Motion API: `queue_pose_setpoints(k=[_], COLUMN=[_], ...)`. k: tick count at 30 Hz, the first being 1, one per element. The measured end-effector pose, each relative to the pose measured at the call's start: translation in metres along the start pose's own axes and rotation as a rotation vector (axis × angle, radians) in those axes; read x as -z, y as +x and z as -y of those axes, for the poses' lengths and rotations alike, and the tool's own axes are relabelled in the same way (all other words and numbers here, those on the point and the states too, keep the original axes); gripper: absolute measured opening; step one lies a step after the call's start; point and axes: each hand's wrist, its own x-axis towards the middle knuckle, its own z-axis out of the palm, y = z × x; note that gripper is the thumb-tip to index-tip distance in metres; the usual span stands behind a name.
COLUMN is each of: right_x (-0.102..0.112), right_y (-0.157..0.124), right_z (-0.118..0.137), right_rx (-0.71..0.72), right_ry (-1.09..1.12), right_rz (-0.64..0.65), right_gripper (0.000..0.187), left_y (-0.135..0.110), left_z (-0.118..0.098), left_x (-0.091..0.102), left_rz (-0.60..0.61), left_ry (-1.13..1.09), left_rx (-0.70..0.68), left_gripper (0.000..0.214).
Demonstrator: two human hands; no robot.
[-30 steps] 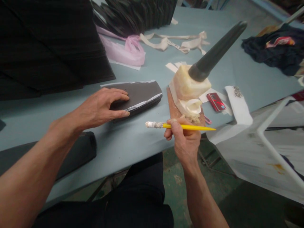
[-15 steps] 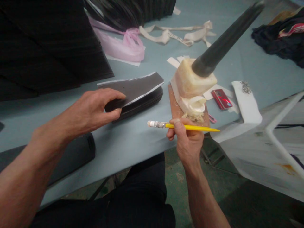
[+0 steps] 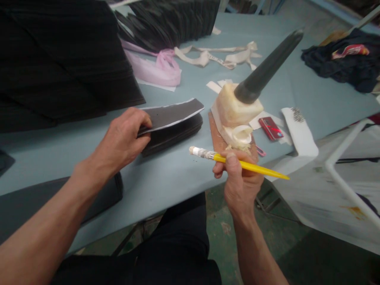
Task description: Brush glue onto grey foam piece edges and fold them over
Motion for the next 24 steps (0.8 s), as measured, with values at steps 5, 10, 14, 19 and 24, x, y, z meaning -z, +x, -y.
queue_pose_setpoints(k=[5,10,14,19,24], right_x=[0.001,0.003,0.005,0.001,-0.007], right_y=[-0.005,-0.01,-0.009,-0.008,-0.01], right_z=[0.01,0.017,0.021,0.027,0.033], right_rx=[0.085,0.163,0.254,0.322,0.369], right_ry=[0.024,0.022,0.044,0.052,0.054], right_rz=[-0.023,-0.099,-0.138,-0.165,-0.137], right_gripper=[0.011,0.016,0.014,0.011,0.012], left_y=[-0.005,-0.018,-0.049,-0.113,-0.174], left_z=[-0.016,-0.02,-0.015,0.001,0.014], left_x=[0.017,0.032,0.043,0.057,0.074], left_rz=[-0.143,-0.318,-0.413,-0.515,-0.64], left_ry=[0.021,0.004,0.06,0.209,0.307], left_rx=[0.065,0.115,0.129,0.09,0.244], left_gripper=[0.01,0.009,0.003,0.011,0.015])
